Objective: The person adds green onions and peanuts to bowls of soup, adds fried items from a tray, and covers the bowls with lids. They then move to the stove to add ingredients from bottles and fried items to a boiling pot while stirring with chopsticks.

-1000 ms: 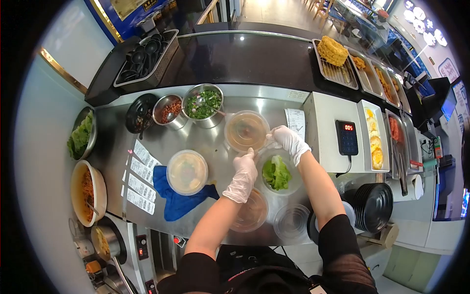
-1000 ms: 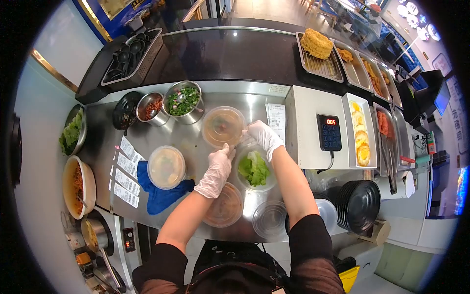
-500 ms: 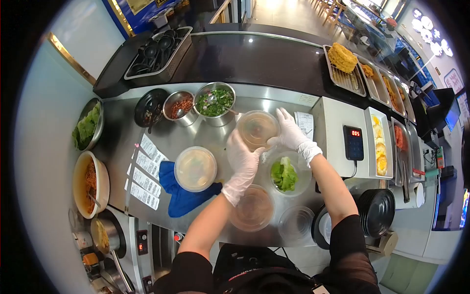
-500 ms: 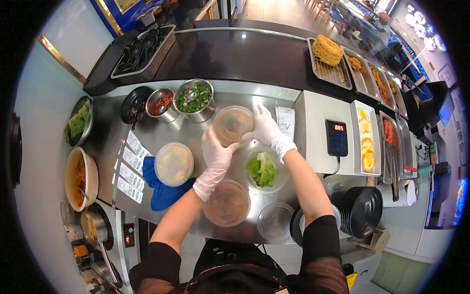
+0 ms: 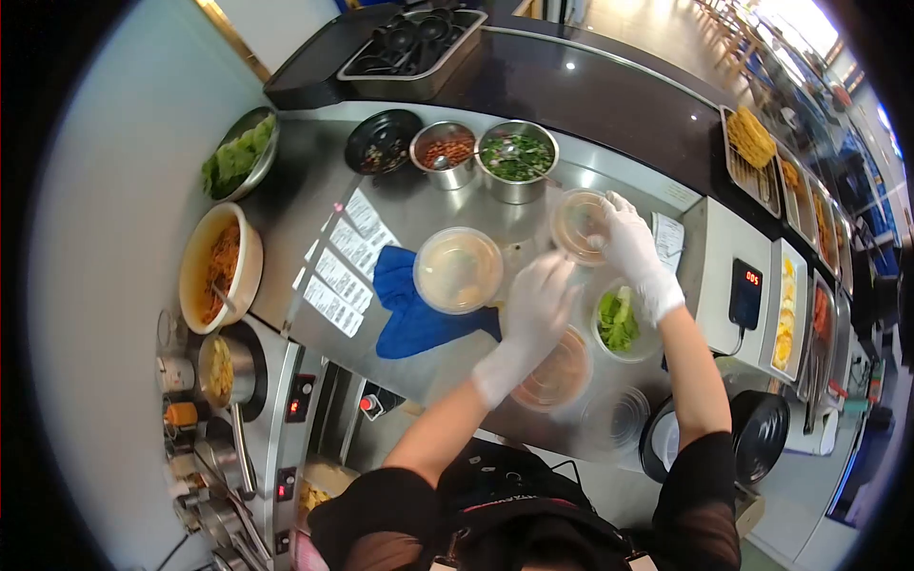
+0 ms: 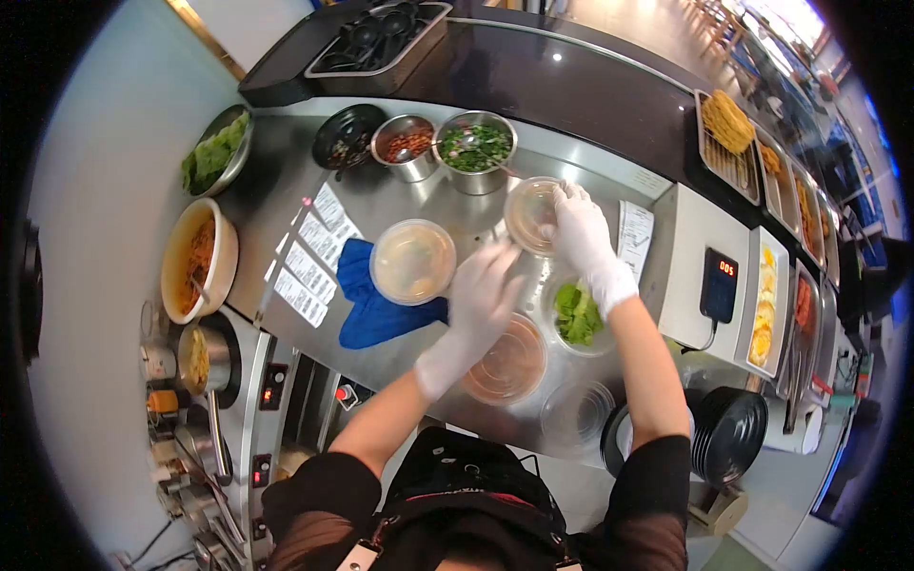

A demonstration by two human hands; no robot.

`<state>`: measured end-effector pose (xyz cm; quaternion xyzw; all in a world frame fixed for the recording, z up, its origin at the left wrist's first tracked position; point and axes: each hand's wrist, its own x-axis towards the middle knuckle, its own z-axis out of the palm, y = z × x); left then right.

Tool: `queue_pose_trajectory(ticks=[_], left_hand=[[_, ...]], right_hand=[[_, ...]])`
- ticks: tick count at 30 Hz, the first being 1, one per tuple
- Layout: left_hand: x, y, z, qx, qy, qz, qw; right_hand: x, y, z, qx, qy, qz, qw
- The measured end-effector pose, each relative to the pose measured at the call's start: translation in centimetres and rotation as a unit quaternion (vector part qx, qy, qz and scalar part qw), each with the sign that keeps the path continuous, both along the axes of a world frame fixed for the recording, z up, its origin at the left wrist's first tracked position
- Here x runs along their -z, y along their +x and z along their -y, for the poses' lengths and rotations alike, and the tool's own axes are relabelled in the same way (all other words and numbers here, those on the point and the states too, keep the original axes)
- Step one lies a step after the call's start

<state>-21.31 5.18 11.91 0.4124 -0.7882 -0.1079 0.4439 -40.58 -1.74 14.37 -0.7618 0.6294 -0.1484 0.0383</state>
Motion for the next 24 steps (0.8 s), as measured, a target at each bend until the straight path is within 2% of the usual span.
queue_pose_trajectory(ticks=[1, 2, 3, 4, 5, 6, 8, 9, 10, 11, 12, 13, 14, 15, 16, 17, 18, 19, 20, 21, 22, 24], left_hand=[[0.0, 3.2, -2.7, -0.033, -0.045, -0.016, 0.998], [-0.7, 6.9, -5.3, -0.071, -0.037, -0.001, 0.997], [0.6, 9.7, -6.8, -0.124, -0.032, -0.035, 0.991], [2.2, 12.7, -7.5, -0.202, 0.008, 0.005, 0.979], [3.5, 15.1, -7.4, -0.243, 0.014, 0.061, 0.968], [4.8, 17.3, -7.4, -0.281, 0.019, 0.119, 0.952], [9.6, 21.1, -7.7, -0.185, 0.250, 0.142, 0.940], [9.5, 21.0, -8.2, -0.155, 0.291, 0.103, 0.938], [11.9, 21.5, -8.9, -0.123, 0.365, 0.098, 0.918], [11.8, 21.0, -10.0, -0.080, 0.347, 0.145, 0.923], [11.6, 20.4, -10.7, -0.039, 0.329, 0.189, 0.924], [11.4, 20.6, -10.3, -0.033, 0.327, 0.188, 0.926], [11.2, 20.9, -9.9, -0.004, 0.266, 0.157, 0.951], [10.9, 21.2, -9.4, 0.027, 0.205, 0.126, 0.970], [9.4, 20.9, -8.3, -0.035, 0.159, 0.039, 0.986], [8.0, 20.5, -7.5, -0.113, 0.203, -0.036, 0.972], [7.1, 20.1, -6.5, -0.191, 0.244, -0.111, 0.944], [6.7, 19.7, -5.3, -0.180, 0.246, -0.112, 0.946], [6.4, 19.5, -4.1, -0.195, 0.267, -0.169, 0.929], [6.4, 19.6, -3.2, -0.211, 0.287, -0.224, 0.907], [6.5, 19.6, -2.6, -0.206, 0.286, -0.223, 0.909], [7.2, 19.6, -1.9, -0.194, 0.338, -0.239, 0.889]], right_hand=[[-2.4, 2.8, -1.7, 0.014, -0.025, 0.091, 0.995], [-3.8, 6.1, -3.8, 0.020, -0.044, 0.107, 0.993], [-5.4, 9.9, -5.9, 0.022, 0.093, -0.066, 0.993], [-4.8, 11.9, -8.8, -0.160, -0.036, 0.110, 0.980], [-1.7, 15.6, -10.5, -0.193, 0.123, 0.021, 0.973], [-6.2, 19.0, -11.5, -0.208, 0.284, 0.004, 0.936], [4.3, 25.1, -13.0, -0.211, 0.154, 0.027, 0.965], [7.5, 26.7, -13.6, -0.203, 0.150, 0.025, 0.967], [9.8, 27.9, -13.9, -0.102, 0.144, -0.006, 0.984], [11.0, 28.7, -13.9, 0.002, 0.139, -0.035, 0.990], [10.7, 28.3, -13.0, -0.064, 0.207, -0.158, 0.963], [10.5, 27.8, -12.6, -0.053, 0.240, -0.211, 0.946], [9.9, 27.3, -12.3, -0.042, 0.274, -0.262, 0.924], [13.0, 26.9, -11.3, 0.022, 0.277, -0.294, 0.914], [16.0, 26.3, -9.9, 0.090, 0.278, -0.325, 0.899], [13.7, 25.1, -8.7, 0.075, 0.364, -0.323, 0.870], [12.6, 24.3, -7.5, 0.077, 0.397, -0.332, 0.852], [12.1, 23.9, -6.4, 0.144, 0.399, -0.303, 0.853], [11.9, 23.5, -5.3, 0.209, 0.398, -0.273, 0.850], [11.6, 22.6, -4.0, 0.214, 0.388, -0.248, 0.861], [11.4, 21.3, -3.0, 0.218, 0.377, -0.223, 0.872], [13.6, 19.1, -1.3, 0.212, 0.251, -0.240, 0.913]])
